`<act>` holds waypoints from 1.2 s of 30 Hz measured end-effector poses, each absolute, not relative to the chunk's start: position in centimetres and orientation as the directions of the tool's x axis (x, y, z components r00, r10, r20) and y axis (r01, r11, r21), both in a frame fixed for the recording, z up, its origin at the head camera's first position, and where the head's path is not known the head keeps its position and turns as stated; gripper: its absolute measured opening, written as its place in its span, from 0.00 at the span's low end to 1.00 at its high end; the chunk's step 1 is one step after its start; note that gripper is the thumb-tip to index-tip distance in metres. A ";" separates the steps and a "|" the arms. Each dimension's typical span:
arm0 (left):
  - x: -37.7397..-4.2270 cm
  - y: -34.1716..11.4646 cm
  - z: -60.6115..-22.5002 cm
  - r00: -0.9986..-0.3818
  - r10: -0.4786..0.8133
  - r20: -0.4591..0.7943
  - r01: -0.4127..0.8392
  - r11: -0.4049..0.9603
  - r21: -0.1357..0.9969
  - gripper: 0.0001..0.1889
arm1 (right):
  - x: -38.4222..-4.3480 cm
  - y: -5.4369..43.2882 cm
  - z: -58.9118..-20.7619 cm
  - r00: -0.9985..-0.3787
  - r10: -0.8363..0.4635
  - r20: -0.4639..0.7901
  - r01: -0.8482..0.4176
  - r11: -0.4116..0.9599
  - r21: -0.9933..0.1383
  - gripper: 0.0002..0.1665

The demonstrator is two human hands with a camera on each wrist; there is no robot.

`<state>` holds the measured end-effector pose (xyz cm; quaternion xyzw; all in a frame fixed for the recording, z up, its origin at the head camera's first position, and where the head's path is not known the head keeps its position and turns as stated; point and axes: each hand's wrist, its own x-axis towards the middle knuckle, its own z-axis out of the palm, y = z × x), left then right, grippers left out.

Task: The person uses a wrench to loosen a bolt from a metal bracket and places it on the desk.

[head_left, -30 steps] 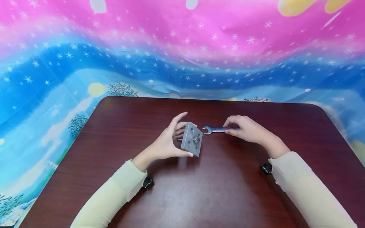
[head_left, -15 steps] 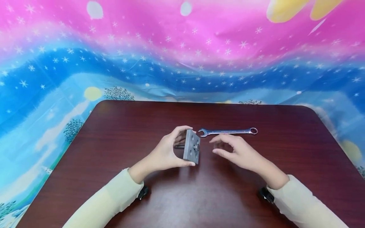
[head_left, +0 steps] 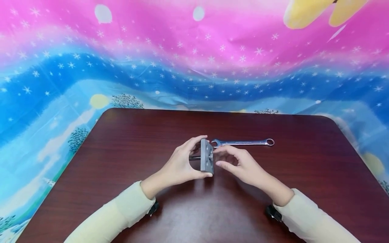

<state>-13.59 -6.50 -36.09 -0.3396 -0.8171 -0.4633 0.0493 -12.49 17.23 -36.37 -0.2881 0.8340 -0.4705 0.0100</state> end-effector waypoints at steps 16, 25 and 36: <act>-14.1 -6.3 -36.2 -0.745 0.536 0.397 0.617 0.329 0.715 0.51 | -13.1 15.0 -36.8 -0.880 -0.371 0.297 -0.405 0.259 -0.877 0.04; -14.3 -6.4 -36.1 -0.765 0.522 0.377 0.593 0.344 0.727 0.51 | -12.8 14.9 -36.5 -0.885 -0.368 0.285 -0.403 0.300 -0.864 0.14; -14.4 -6.4 -35.8 -0.765 0.540 0.352 0.594 0.378 0.710 0.51 | -13.1 15.4 -37.0 -0.892 -0.374 0.255 -0.386 0.334 -0.860 0.16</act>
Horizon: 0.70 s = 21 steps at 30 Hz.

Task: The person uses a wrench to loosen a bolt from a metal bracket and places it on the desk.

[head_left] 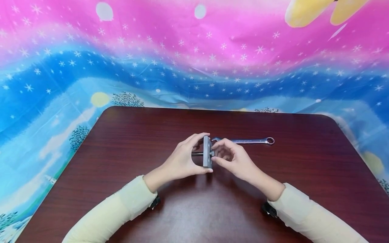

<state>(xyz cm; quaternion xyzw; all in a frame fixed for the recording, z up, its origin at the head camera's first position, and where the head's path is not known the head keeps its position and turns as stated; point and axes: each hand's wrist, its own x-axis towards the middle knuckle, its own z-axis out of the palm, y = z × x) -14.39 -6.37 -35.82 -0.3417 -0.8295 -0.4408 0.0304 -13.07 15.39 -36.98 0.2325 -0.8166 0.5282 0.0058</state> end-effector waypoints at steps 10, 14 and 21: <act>-14.6 -6.3 -36.0 -0.756 0.551 0.352 0.605 0.384 0.698 0.50 | -13.5 15.3 -37.3 -0.890 -0.387 0.242 -0.358 0.262 -0.896 0.10; -14.6 -6.2 -35.9 -0.755 0.553 0.354 0.611 0.397 0.685 0.50 | -13.6 15.2 -37.4 -0.890 -0.381 0.253 -0.355 0.228 -0.907 0.07; -14.4 -6.0 -35.7 -0.750 0.567 0.340 0.614 0.409 0.675 0.49 | -13.6 15.3 -37.7 -0.890 -0.379 0.253 -0.353 0.223 -0.909 0.06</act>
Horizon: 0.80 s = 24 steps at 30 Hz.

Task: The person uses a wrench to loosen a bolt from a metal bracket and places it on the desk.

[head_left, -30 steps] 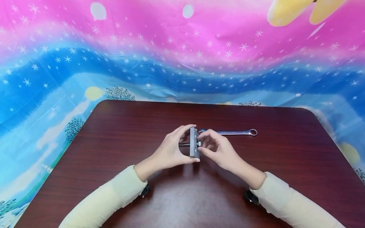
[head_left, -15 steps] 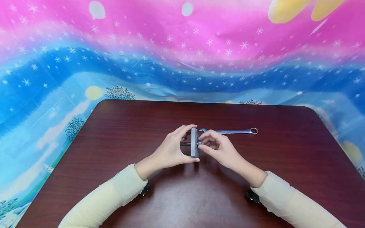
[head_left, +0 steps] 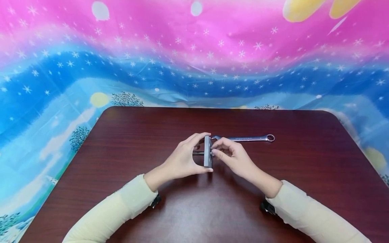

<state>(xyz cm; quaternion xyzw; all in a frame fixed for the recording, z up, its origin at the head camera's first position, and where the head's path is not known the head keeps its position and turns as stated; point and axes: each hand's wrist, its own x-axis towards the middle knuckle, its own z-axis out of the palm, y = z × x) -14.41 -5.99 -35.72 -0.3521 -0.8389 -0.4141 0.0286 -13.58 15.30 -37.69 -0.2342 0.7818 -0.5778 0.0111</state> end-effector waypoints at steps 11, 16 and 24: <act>-14.9 -6.0 -36.0 -0.759 0.545 0.357 0.616 0.421 0.666 0.51 | -13.4 15.2 -37.4 -0.873 -0.385 0.299 -0.417 0.273 -0.867 0.15; -14.9 -6.1 -36.0 -0.759 0.552 0.345 0.615 0.431 0.661 0.50 | -13.4 15.2 -37.2 -0.875 -0.396 0.278 -0.419 0.332 -0.845 0.17; -14.8 -5.9 -36.0 -0.749 0.567 0.343 0.622 0.425 0.657 0.50 | -13.6 15.5 -37.4 -0.893 -0.399 0.206 -0.319 0.241 -0.917 0.09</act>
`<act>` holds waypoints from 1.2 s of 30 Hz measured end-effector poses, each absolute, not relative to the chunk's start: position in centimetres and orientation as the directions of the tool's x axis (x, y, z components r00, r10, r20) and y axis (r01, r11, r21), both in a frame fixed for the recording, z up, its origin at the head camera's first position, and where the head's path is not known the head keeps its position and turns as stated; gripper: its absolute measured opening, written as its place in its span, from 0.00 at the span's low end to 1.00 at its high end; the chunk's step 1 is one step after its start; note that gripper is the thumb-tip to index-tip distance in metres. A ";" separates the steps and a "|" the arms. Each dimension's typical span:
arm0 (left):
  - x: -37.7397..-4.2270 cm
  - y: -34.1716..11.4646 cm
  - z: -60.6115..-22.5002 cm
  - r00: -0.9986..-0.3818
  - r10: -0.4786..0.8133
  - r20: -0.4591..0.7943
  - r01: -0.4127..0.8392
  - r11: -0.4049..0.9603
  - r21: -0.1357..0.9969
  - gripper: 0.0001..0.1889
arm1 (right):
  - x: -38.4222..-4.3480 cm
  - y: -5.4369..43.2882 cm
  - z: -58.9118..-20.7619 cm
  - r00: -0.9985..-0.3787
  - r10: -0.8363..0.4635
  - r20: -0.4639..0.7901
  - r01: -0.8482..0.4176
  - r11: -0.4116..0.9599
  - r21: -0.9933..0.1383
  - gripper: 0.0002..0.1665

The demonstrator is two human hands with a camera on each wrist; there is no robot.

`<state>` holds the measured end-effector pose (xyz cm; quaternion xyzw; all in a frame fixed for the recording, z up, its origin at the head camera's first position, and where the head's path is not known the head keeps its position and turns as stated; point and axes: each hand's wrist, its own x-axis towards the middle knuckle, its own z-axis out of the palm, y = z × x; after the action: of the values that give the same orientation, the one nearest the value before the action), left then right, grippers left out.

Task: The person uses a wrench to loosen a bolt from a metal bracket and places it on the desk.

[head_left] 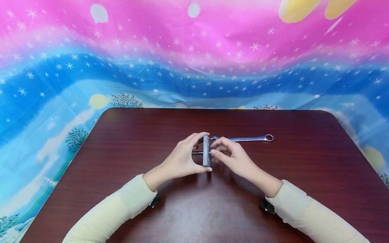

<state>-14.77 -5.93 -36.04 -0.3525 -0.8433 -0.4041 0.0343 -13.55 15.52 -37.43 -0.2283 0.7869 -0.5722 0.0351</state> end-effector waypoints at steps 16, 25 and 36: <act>-15.0 -5.9 -36.0 -0.771 0.530 0.352 0.605 0.440 0.664 0.50 | -13.3 14.8 -37.5 -0.918 -0.310 0.246 -0.332 0.264 -0.906 0.12; -15.0 -5.9 -35.9 -0.768 0.533 0.355 0.609 0.436 0.662 0.50 | -13.3 15.1 -37.6 -0.910 -0.312 0.275 -0.356 0.242 -0.903 0.18; -15.0 -5.8 -35.9 -0.759 0.549 0.350 0.617 0.434 0.657 0.50 | -13.8 15.2 -37.4 -0.919 -0.340 0.202 -0.277 0.189 -0.942 0.09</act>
<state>-15.02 -5.82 -35.90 -0.3448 -0.8456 -0.4054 0.0414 -13.77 15.19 -37.43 -0.2002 0.7705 -0.6046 0.0257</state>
